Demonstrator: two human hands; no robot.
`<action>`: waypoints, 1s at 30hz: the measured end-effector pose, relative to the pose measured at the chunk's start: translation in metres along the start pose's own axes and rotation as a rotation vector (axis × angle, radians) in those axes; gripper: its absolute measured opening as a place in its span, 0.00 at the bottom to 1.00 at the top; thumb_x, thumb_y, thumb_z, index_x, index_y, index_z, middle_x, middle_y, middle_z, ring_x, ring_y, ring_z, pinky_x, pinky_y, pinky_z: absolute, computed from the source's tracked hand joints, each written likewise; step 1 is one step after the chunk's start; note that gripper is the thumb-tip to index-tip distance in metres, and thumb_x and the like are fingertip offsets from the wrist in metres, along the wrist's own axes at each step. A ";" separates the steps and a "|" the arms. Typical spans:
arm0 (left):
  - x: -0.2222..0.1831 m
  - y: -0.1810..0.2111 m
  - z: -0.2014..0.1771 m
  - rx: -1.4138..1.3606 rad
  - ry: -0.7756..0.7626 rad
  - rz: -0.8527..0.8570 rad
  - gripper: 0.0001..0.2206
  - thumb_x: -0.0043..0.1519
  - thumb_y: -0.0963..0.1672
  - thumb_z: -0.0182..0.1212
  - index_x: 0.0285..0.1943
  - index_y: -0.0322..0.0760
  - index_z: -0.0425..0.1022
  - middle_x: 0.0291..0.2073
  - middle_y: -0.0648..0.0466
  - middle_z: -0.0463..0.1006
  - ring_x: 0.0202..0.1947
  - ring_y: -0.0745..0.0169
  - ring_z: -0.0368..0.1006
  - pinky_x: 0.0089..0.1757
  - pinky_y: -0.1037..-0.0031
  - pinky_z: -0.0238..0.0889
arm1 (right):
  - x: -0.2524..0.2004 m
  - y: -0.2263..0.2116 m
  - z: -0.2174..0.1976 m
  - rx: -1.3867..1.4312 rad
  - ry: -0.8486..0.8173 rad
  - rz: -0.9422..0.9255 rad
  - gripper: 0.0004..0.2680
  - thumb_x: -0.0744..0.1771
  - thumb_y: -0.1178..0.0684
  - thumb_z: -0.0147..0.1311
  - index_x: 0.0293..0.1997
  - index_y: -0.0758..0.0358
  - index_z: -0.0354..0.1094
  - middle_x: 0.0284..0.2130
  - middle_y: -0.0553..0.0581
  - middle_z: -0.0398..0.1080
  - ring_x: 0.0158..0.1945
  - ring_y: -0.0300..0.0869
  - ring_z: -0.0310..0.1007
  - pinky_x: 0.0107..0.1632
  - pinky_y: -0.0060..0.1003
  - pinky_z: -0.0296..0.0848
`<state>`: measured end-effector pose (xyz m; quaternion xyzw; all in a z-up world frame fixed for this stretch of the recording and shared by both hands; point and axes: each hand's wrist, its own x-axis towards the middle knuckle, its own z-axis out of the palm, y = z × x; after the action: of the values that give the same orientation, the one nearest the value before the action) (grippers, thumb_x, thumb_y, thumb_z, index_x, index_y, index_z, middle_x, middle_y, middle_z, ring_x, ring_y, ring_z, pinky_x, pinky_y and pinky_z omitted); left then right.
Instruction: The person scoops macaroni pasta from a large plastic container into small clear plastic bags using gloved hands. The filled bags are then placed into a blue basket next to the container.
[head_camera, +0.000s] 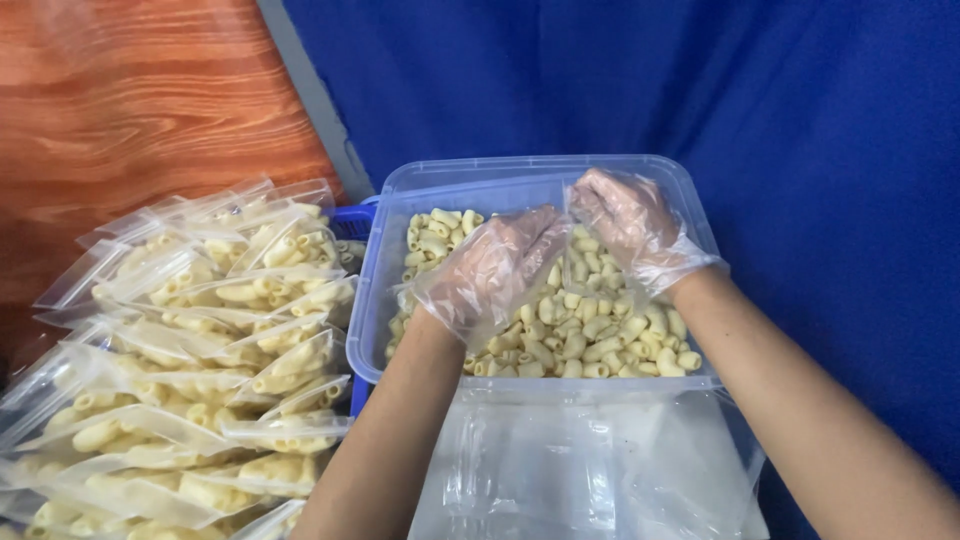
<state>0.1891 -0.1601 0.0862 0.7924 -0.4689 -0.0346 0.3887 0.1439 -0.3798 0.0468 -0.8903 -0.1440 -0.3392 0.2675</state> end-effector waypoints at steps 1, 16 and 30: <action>0.003 -0.008 0.006 0.019 -0.003 0.027 0.12 0.70 0.51 0.49 0.43 0.44 0.74 0.32 0.44 0.82 0.37 0.39 0.80 0.38 0.59 0.75 | 0.001 -0.004 0.001 0.008 0.016 0.001 0.07 0.73 0.50 0.50 0.38 0.54 0.71 0.24 0.57 0.70 0.33 0.57 0.74 0.40 0.47 0.72; -0.012 0.014 -0.014 -0.108 0.044 -0.152 0.15 0.68 0.51 0.48 0.44 0.40 0.75 0.33 0.44 0.79 0.39 0.43 0.76 0.40 0.58 0.72 | 0.013 -0.038 -0.014 0.003 0.171 -0.157 0.13 0.67 0.52 0.67 0.34 0.58 0.60 0.28 0.58 0.69 0.36 0.55 0.72 0.41 0.44 0.70; -0.009 -0.007 0.000 -0.392 0.138 -0.458 0.22 0.67 0.56 0.45 0.32 0.42 0.75 0.23 0.55 0.73 0.29 0.61 0.70 0.34 0.69 0.67 | -0.001 -0.008 0.015 0.046 0.048 -0.175 0.14 0.70 0.51 0.58 0.25 0.56 0.58 0.19 0.55 0.62 0.26 0.53 0.65 0.32 0.39 0.63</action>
<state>0.1890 -0.1516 0.0786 0.7878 -0.2350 -0.1572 0.5472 0.1471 -0.3648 0.0397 -0.8596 -0.2228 -0.3791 0.2604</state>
